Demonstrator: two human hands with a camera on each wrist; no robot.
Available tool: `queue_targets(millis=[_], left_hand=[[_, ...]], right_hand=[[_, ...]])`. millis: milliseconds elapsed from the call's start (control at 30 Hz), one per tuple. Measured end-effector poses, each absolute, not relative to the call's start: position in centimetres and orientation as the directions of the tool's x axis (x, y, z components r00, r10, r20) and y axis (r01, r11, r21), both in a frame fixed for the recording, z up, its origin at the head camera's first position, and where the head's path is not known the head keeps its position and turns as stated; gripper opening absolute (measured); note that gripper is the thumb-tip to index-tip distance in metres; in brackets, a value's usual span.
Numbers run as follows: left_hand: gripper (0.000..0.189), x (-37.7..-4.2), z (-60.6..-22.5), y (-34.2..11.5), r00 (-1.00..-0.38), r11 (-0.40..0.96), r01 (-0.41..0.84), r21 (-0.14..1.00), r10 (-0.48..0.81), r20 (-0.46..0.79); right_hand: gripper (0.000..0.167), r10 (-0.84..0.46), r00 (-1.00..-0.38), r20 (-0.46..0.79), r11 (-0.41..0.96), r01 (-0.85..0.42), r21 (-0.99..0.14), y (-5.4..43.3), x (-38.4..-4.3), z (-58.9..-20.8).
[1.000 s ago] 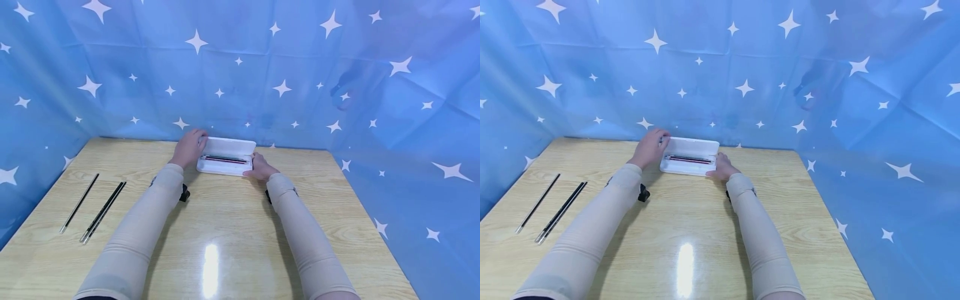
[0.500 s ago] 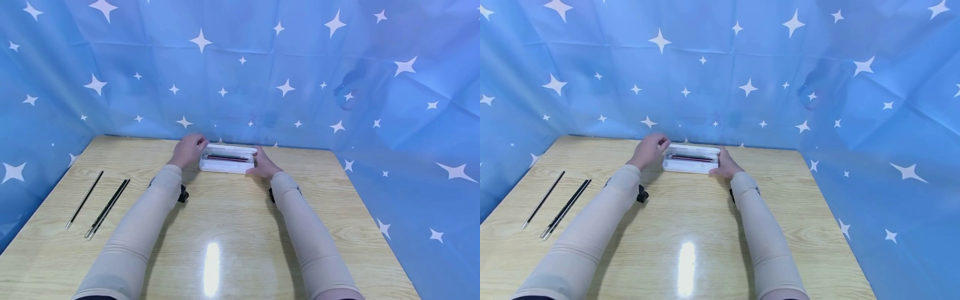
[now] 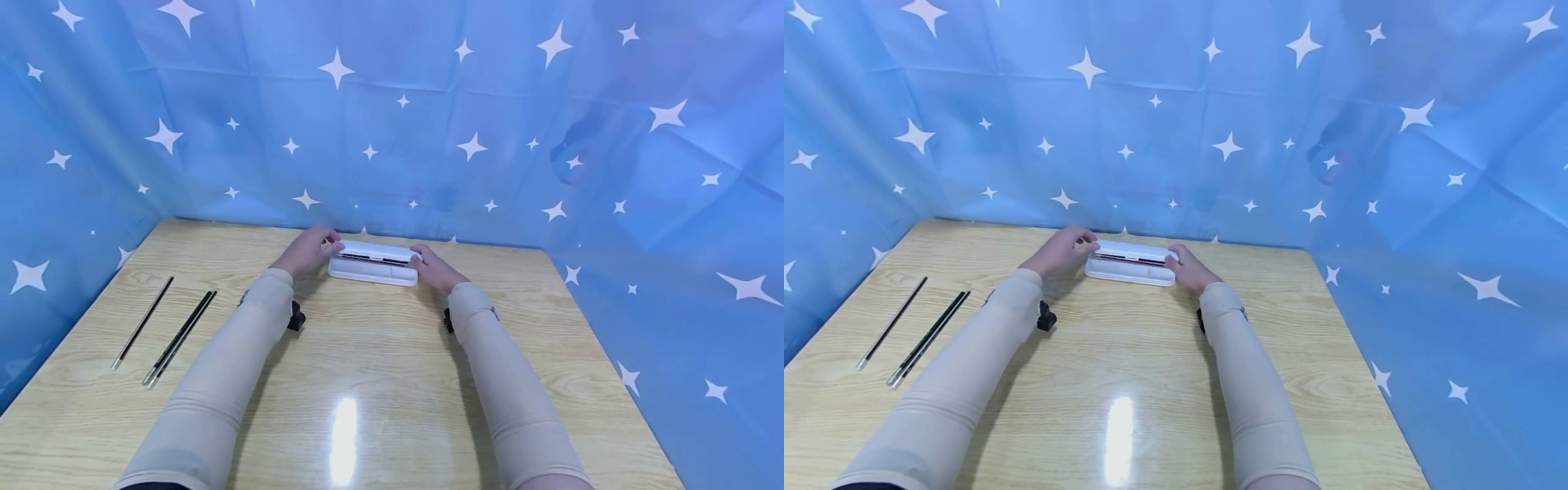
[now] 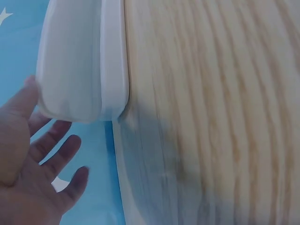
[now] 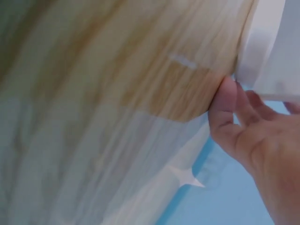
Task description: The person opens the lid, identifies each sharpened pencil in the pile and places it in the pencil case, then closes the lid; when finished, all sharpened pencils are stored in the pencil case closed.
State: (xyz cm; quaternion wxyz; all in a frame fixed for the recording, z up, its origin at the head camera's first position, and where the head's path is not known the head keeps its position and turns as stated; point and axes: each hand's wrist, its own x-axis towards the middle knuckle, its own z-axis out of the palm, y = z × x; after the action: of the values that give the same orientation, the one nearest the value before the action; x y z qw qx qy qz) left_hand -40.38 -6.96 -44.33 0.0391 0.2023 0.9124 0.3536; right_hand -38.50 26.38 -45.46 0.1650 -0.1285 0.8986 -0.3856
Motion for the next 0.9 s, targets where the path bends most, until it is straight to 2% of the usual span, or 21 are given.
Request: queue_targets(millis=[300, 467, 733, 900], left_hand=[[0.055, -40.8, -45.1, -7.5, -0.873, 0.652, 0.329, 0.683, 0.486, -0.044], [0.062, -40.7, -45.3, -7.7, -0.863, 0.651, 0.307, 0.695, 0.498, -0.086], [0.071, -41.3, -45.7, -7.5, -0.867, 0.651, 0.295, 0.7, 0.49, -0.091], [0.079, -41.8, -46.3, -7.4, -0.865, 0.687, 0.334, 0.645, 0.495, -0.079]], right_hand=[[0.074, -0.391, -0.896, -0.211, 0.723, -0.157, -0.673, 26.9, -38.7, -45.2], [0.076, -0.39, -0.895, -0.216, 0.703, -0.138, -0.697, 27.1, -38.9, -45.2], [0.079, -0.39, -0.901, -0.19, 0.71, -0.163, -0.685, 27.0, -39.0, -45.3], [0.085, -0.401, -0.898, -0.181, 0.727, -0.192, -0.659, 26.7, -39.0, -45.2]])
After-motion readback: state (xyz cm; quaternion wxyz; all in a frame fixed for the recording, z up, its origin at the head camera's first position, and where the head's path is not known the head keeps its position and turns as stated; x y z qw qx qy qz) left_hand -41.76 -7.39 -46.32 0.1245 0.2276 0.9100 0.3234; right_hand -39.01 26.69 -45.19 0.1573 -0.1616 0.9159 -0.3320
